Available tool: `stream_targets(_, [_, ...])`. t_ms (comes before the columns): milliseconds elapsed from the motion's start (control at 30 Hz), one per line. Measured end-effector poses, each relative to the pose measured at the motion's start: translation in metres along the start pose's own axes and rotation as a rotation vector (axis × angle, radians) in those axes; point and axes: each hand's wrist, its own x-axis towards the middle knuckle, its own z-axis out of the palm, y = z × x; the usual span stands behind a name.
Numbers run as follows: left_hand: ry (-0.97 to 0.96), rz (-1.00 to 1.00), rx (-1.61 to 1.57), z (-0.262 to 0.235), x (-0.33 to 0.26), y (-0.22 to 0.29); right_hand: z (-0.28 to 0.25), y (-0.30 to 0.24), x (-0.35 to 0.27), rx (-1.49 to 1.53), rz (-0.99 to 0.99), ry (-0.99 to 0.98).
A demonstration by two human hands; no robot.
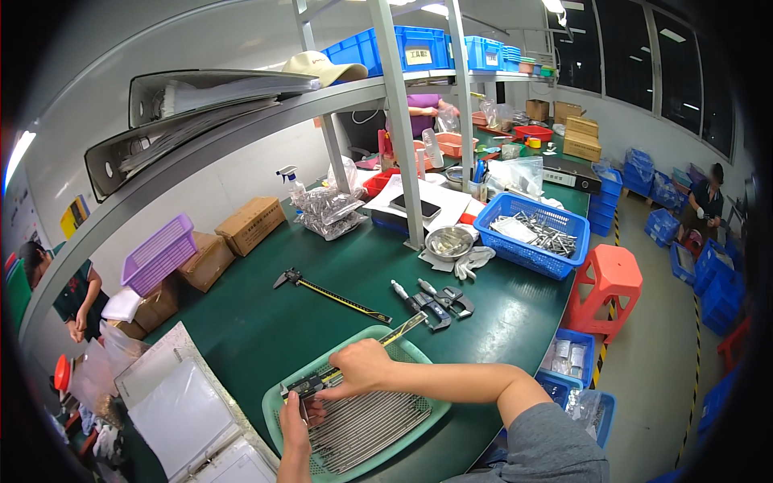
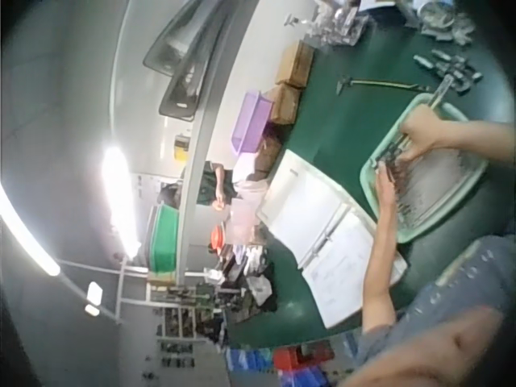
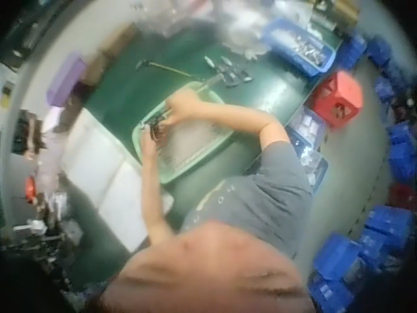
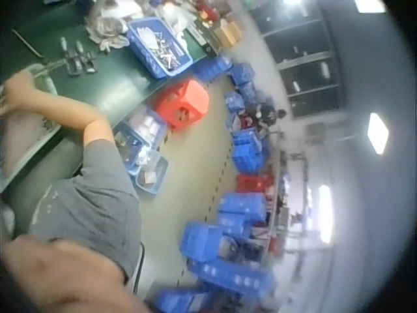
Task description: The person picks up thin metal rods from a green basket and measures their diameter using a digital caliper. The person repeatedly handles the rods, positions the caliper jaws, and reads the measurement, while other workers are visible in the background.
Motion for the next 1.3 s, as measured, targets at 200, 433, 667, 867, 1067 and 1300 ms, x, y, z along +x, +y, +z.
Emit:
stream_targets(200, [-0.013,-0.010,-0.132,0.000,-0.001,-0.001,0.003,0.006,-0.011,0.039,-0.051,0.072])
stream_targets(433, [0.194,0.247,0.295,-0.009,0.012,-0.008,0.002,0.009,-0.017,0.221,-0.189,0.053])
stream_targets(667, [0.259,0.229,0.402,-0.003,0.007,0.002,0.000,0.012,-0.017,0.079,-0.280,0.066])
stream_targets(867, [0.267,0.287,0.615,-0.012,0.013,-0.010,-0.001,0.014,-0.017,0.029,-0.258,0.092])
stream_targets(1067, [0.264,0.331,0.649,-0.011,0.013,-0.011,0.003,0.020,-0.014,0.038,-0.275,0.076])
stream_targets(1300, [0.213,0.330,0.675,-0.008,0.008,-0.006,-0.003,0.020,-0.012,0.033,-0.282,-0.048])
